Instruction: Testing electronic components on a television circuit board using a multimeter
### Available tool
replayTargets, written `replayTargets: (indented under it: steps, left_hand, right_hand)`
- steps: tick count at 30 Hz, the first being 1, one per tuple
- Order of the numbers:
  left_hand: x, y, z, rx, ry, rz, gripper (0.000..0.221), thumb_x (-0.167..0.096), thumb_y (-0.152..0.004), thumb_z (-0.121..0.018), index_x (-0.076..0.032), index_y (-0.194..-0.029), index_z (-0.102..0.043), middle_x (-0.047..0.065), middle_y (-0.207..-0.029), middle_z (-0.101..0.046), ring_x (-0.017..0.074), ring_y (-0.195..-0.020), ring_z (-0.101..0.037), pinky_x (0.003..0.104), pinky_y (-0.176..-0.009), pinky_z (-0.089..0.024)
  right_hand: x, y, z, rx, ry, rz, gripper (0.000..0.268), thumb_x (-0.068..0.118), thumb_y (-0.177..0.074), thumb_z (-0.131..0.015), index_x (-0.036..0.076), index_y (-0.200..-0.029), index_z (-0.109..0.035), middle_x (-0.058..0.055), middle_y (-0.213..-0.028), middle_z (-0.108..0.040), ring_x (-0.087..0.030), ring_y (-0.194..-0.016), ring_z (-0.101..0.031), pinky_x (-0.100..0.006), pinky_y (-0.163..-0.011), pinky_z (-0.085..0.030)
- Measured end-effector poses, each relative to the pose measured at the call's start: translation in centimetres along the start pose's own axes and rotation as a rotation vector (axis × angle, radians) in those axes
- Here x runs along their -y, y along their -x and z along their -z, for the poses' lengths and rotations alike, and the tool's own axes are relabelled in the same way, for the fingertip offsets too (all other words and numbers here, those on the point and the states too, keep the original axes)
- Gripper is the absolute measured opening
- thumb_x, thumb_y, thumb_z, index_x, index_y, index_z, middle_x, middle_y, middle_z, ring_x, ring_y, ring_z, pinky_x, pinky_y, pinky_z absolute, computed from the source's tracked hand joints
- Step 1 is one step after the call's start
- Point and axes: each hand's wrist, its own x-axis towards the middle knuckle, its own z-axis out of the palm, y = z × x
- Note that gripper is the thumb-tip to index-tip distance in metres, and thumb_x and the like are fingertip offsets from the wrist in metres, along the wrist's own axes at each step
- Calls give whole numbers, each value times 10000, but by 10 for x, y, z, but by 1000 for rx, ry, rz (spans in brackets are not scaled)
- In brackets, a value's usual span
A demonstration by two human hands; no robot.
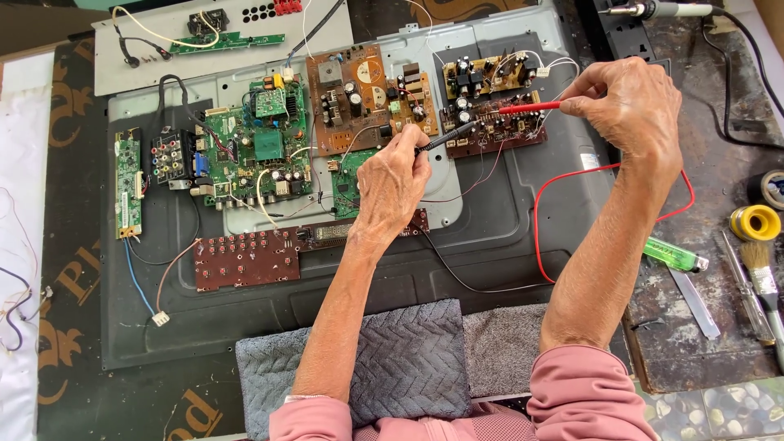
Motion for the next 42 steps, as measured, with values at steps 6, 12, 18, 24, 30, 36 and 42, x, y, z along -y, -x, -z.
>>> replayTargets:
  steps: [6,12,18,24,30,36,42]
  left_hand:
    - [1,0,-3,-8,3,-10,139,-11,-939,-587,-127,-1004,-548,-18,-715,-588,156,-470,-402,330,-442,-356]
    - [0,1,-6,-39,3,-50,185,31,-920,-575,-123,-1019,-553,-28,-712,-576,126,-476,-359,300,-426,-279]
    - [-2,2,-9,-24,-22,-42,171,11,-931,-604,-123,-1027,-562,-35,-692,-561,121,-474,-389,291,-422,-304]
    - [-2,3,-16,4,-34,-16,160,-38,-956,-637,-130,-1045,-542,-6,-768,-666,177,-483,-513,322,-439,-413]
    - [-6,4,-21,2,-55,-8,146,-36,-958,-639,-118,-1037,-548,8,-800,-664,206,-464,-498,337,-435,-430]
    - [-7,4,-20,-12,-73,-39,147,-26,-965,-645,-112,-1028,-544,2,-752,-617,174,-450,-458,308,-421,-406]
    - [-7,4,-20,-5,-58,-32,147,-26,-967,-636,-114,-1031,-538,6,-740,-597,177,-471,-472,317,-438,-415]
  right_hand:
    - [-2,-2,-2,0,14,-1,79,305,-896,-788,300,-967,-823,36,-807,-681,-237,-841,-628,-459,-757,-449]
    - [3,4,3,-4,-45,8,126,292,-866,-731,301,-961,-814,45,-725,-594,-219,-772,-568,-435,-727,-412]
    - [12,13,13,-25,-85,46,129,297,-883,-727,273,-975,-815,35,-693,-579,-200,-759,-550,-426,-764,-400]
    - [15,8,10,24,-64,6,73,296,-905,-758,280,-951,-813,36,-788,-637,-198,-847,-575,-436,-765,-422]
    - [12,6,7,31,-44,-1,82,289,-898,-748,275,-945,-814,40,-789,-652,-218,-819,-584,-453,-754,-423]
    - [15,5,6,36,-40,-21,77,258,-899,-744,270,-931,-813,47,-797,-680,-214,-807,-597,-456,-726,-436]
    - [11,3,4,43,-28,-15,63,276,-911,-755,280,-939,-811,46,-812,-683,-217,-836,-600,-462,-754,-433]
